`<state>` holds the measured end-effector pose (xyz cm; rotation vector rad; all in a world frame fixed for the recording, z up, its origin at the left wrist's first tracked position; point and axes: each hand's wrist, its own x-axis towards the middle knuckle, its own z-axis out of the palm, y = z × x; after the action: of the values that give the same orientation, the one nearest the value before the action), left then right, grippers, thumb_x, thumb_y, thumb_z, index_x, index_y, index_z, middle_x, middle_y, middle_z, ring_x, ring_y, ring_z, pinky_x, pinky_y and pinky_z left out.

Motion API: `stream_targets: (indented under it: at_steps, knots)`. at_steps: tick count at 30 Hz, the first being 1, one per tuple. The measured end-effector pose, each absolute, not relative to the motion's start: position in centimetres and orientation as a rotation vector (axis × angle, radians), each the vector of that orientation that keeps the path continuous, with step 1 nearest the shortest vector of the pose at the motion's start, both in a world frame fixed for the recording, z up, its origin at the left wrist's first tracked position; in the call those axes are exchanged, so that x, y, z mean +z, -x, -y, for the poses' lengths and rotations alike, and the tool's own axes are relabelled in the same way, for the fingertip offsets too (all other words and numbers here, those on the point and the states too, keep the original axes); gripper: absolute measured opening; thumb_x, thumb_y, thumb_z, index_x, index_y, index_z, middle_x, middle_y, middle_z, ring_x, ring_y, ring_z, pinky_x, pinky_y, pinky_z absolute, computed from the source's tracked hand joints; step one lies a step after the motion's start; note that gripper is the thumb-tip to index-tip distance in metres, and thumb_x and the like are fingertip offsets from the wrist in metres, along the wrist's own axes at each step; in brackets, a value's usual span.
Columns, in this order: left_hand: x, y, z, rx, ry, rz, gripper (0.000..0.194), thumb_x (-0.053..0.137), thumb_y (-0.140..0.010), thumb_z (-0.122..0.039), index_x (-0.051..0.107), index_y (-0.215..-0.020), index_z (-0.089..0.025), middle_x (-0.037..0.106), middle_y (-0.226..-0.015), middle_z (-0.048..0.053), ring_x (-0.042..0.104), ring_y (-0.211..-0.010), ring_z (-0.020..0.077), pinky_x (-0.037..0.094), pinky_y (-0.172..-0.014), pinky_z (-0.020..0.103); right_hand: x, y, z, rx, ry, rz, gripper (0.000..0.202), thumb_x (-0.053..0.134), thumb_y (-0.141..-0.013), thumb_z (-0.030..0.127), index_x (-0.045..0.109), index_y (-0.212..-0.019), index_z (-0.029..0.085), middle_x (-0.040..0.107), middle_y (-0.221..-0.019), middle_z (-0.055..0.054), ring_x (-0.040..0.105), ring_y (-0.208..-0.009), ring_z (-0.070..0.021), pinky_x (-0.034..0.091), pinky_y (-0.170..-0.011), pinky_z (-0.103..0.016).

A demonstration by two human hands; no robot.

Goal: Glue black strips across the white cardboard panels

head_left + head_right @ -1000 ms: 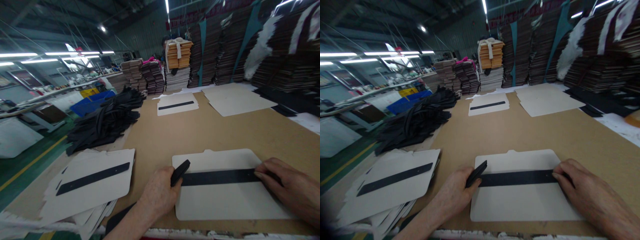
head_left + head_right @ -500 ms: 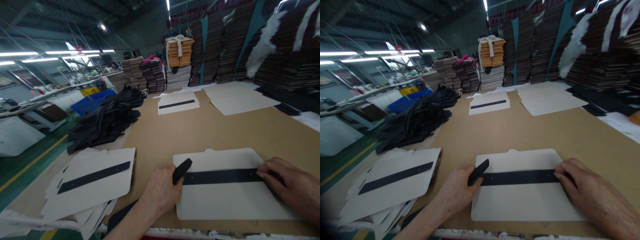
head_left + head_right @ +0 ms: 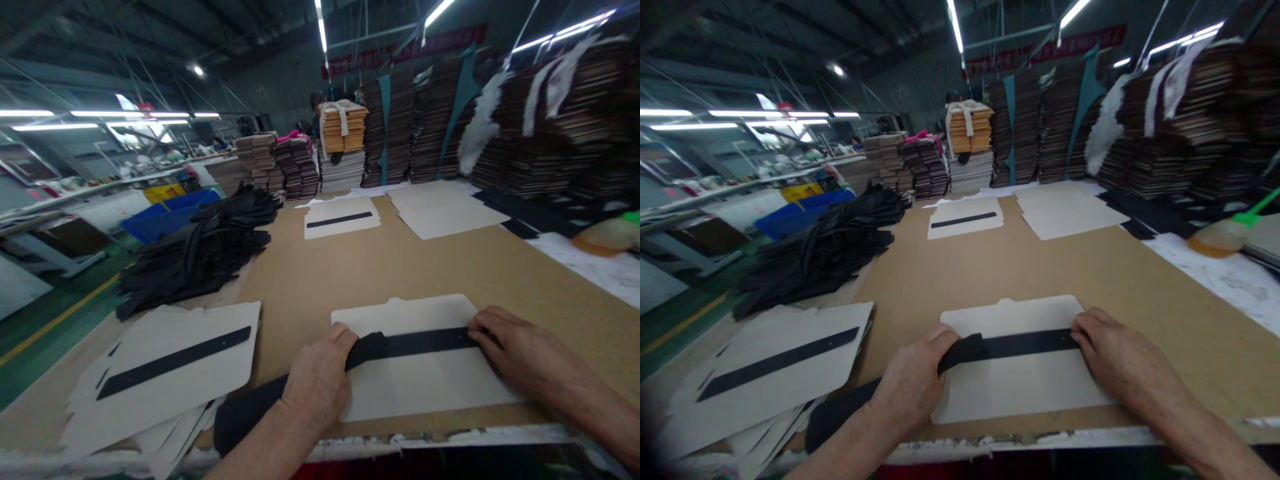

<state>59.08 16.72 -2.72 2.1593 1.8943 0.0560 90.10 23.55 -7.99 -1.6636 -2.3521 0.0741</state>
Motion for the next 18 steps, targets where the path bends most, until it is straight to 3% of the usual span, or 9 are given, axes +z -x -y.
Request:
stream_targets:
  at_steps: [4,8,13,18]
  knots:
    - [-2.5,-59.9,-16.4,-0.232,-2.385,-1.796,0.058,0.042,-0.076,0.004,0.056,-0.121,-0.03,0.064,-0.114,0.001,0.071,-0.084,0.0232,0.058,-0.069,0.038,-6.1,-89.3,-22.6,0.027,1.74,2.534,0.03,0.034,-0.093,0.017,0.063,-0.092,0.021,0.066,-0.094,-0.006,0.067,-0.078,-0.0203,0.052,-0.07,-0.035]
    - [-1.7,-60.4,-16.4,-0.411,-2.453,-1.763,0.077,0.044,-0.073,0.006,0.039,-0.142,-0.031,0.062,-0.123,0.004,0.071,-0.084,0.0241,0.06,-0.068,0.038,-5.6,-89.1,-21.3,-0.184,1.627,2.695,0.045,0.04,-0.08,0.002,0.064,-0.111,0.024,0.067,-0.098,-0.006,0.068,-0.08,-0.0197,0.053,-0.066,-0.031]
    - [-1.8,-60.5,-16.4,-0.518,-2.487,-1.716,0.077,0.039,-0.074,0.006,0.038,-0.144,-0.027,0.061,-0.125,0.006,0.071,-0.082,0.0221,0.06,-0.066,0.034,-6.9,-88.8,-19.7,-0.443,1.497,2.714,0.055,0.046,-0.075,0.0,0.062,-0.122,0.022,0.065,-0.099,-0.009,0.064,-0.087,-0.0229,0.054,-0.066,-0.032]
    - [-2.7,-59.9,-16.7,-0.413,-2.438,-1.725,0.078,0.042,-0.072,0.003,0.039,-0.144,-0.026,0.058,-0.128,0.007,0.07,-0.086,0.0207,0.058,-0.075,0.034,-6.3,-88.4,-20.0,-0.302,1.521,2.683,0.043,0.044,-0.079,0.004,0.064,-0.114,0.021,0.061,-0.095,-0.008,0.058,-0.086,-0.0218,0.05,-0.07,-0.032]
